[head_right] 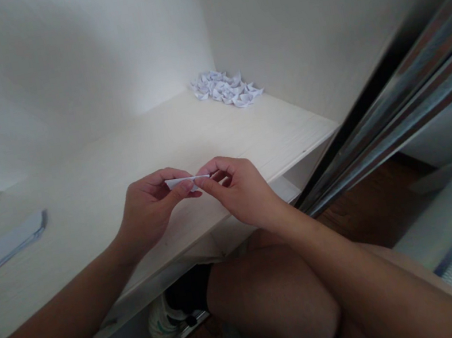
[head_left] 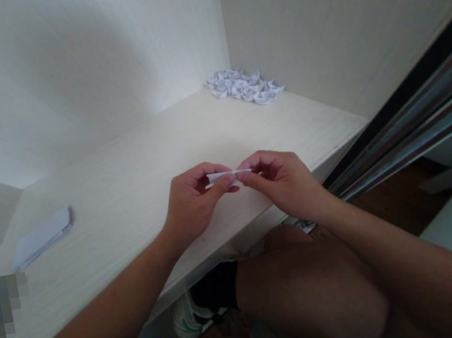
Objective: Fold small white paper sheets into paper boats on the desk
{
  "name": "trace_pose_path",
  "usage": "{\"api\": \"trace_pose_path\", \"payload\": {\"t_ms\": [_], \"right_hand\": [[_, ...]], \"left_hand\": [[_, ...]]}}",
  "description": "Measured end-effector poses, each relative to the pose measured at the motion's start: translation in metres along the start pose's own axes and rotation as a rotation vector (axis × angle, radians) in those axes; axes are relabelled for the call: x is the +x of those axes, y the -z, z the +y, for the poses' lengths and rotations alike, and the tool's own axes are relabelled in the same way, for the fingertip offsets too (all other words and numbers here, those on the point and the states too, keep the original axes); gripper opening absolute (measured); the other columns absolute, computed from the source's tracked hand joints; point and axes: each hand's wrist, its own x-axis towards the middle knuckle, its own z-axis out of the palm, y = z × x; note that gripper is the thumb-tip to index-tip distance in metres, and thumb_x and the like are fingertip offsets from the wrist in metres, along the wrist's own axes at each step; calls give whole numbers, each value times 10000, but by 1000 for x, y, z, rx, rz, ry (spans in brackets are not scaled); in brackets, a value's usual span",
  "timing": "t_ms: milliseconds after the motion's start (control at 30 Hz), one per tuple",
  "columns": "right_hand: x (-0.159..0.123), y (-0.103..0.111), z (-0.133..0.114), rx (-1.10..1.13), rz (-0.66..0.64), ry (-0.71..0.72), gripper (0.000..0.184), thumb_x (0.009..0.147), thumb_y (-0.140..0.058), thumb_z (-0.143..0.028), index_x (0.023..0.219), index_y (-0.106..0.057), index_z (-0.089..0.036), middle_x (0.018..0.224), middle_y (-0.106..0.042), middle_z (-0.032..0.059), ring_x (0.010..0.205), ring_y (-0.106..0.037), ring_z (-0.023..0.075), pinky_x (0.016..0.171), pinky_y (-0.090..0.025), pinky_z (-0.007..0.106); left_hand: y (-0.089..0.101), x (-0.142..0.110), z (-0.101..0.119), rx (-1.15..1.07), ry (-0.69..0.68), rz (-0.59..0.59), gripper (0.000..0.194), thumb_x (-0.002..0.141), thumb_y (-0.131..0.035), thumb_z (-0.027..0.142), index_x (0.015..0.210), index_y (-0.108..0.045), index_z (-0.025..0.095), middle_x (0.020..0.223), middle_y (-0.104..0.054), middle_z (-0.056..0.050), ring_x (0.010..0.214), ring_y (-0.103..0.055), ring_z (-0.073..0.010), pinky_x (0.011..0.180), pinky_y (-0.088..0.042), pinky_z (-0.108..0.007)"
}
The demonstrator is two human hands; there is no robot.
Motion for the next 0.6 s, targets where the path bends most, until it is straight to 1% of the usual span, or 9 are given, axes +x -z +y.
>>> {"api": "trace_pose_path", "payload": {"t_ms": [233,433,600], "right_hand": [[-1,0,1,-23,15,21,134,892,-722,-314,844,-724,-190,770,-741,24,690,-636,140,611,-482,276],[0,-2,1,-13,21,12,137,887,-726,-305,822,-728,-184,763,-741,24,679,-639,138,609,-481,272],[0,0,-1,-26,10,25,154,892,-718,-311,798,-736,-190,765,-743,19,672,-634,137,601,-474,265]], "left_hand": [[2,1,-4,8,3,-7,169,785,-854,297,856,-777,164,780,-778,-37,703,-769,-179,695,-678,-303],[3,0,-5,14,15,-1,160,788,-855,286,856,-778,163,763,-776,-35,692,-775,-177,653,-663,-266],[2,-1,-4,7,16,3,166,788,-850,297,856,-779,163,736,-762,-27,664,-750,-166,673,-679,-300]]}}
